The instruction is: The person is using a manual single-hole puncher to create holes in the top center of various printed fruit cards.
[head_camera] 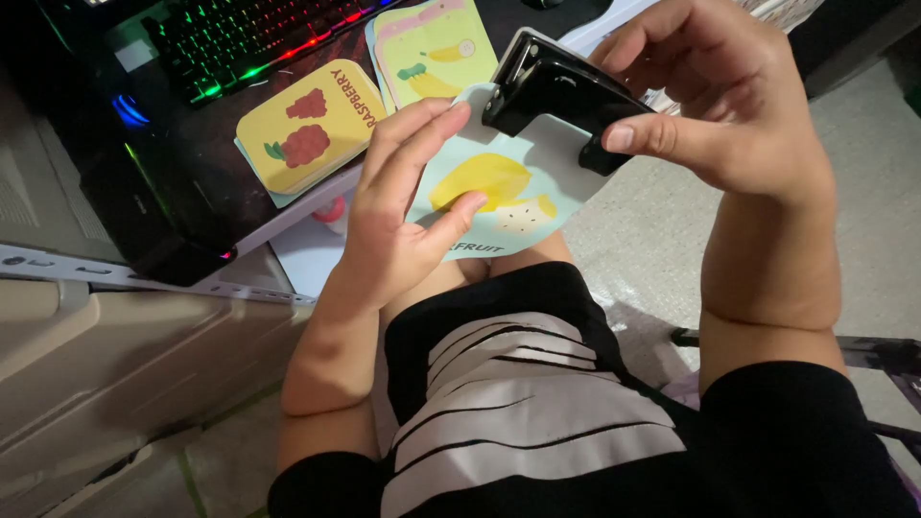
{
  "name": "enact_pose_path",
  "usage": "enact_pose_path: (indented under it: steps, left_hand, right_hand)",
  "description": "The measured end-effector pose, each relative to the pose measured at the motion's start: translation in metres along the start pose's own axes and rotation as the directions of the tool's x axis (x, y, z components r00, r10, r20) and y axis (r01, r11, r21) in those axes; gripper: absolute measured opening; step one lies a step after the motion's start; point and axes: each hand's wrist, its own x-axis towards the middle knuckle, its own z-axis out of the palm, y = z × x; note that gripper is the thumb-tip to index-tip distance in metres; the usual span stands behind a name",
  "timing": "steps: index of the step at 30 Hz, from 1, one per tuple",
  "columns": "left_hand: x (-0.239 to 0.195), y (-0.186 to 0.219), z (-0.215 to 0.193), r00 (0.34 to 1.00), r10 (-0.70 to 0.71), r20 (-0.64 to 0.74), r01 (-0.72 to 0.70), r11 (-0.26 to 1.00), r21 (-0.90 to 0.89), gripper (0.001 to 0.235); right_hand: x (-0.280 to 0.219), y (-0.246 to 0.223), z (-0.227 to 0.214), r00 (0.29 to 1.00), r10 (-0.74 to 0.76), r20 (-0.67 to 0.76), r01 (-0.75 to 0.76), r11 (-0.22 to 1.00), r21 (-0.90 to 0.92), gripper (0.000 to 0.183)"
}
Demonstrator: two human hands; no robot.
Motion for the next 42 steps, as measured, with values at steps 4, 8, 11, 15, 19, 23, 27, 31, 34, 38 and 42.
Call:
enact_pose_path:
  steps: [4, 8, 11, 15, 19, 23, 27, 31, 34, 38, 42]
  left_hand:
    - [-0.001, 0.0, 0.002, 1.0, 0.001, -0.008, -0.001, 1.0, 0.016, 0.055]
    - [-0.001, 0.0, 0.003, 1.0, -0.003, -0.027, 0.003, 1.0, 0.018, 0.054]
    - [-0.002, 0.0, 0.005, 1.0, -0.001, -0.03, 0.002, 0.999, 0.036, 0.054]
    - [-0.001, 0.001, 0.009, 0.998, 0.004, -0.07, 0.0, 0.998, 0.061, 0.055]
    - [0.002, 0.003, 0.019, 0.989, 0.024, -0.146, -0.008, 0.995, 0.104, 0.051]
    - [0.006, 0.007, 0.033, 0.96, 0.055, -0.273, -0.015, 0.989, 0.145, 0.053]
    - [0.01, 0.011, 0.04, 0.934, 0.07, -0.351, 0.006, 0.977, 0.212, 0.055]
    - [0.016, 0.018, 0.04, 0.927, 0.061, -0.371, 0.033, 0.969, 0.244, 0.056]
    - [0.019, 0.021, 0.04, 0.929, 0.095, -0.357, 0.019, 0.953, 0.303, 0.06]
    - [0.023, 0.027, 0.041, 0.928, 0.032, -0.372, 0.14, 0.894, 0.426, 0.06]
    - [0.028, 0.03, 0.041, 0.939, -0.016, -0.343, 0.22, 0.796, 0.564, 0.058]
  right_hand:
    - [0.0, -0.001, 0.0, 1.0, -0.015, 0.004, 0.015, 1.0, -0.017, 0.041]
    - [0.0, -0.001, 0.001, 1.0, -0.015, 0.01, 0.015, 1.0, 0.005, 0.043]
    - [-0.001, -0.001, 0.001, 1.0, -0.008, 0.006, 0.008, 1.0, -0.002, 0.043]
    - [0.0, 0.001, 0.0, 1.0, -0.019, 0.02, 0.019, 1.0, -0.003, 0.041]
    - [0.001, 0.001, 0.001, 0.999, -0.025, 0.021, 0.025, 1.0, -0.017, 0.04]
    - [0.006, -0.001, 0.001, 0.997, -0.062, 0.047, 0.066, 0.994, -0.086, 0.029]
    - [0.007, 0.002, 0.0, 0.992, -0.105, 0.075, 0.119, 0.971, -0.205, 0.025]
    - [0.006, -0.001, 0.003, 0.994, -0.093, 0.066, 0.103, 0.98, -0.169, 0.026]
    - [0.004, -0.001, 0.004, 0.997, -0.058, 0.046, 0.062, 0.995, -0.076, 0.027]
    - [0.005, -0.002, 0.007, 0.996, -0.075, 0.052, 0.076, 0.997, -0.031, 0.033]
    - [0.006, 0.002, 0.008, 0.993, -0.093, 0.066, 0.095, 0.995, -0.031, 0.036]
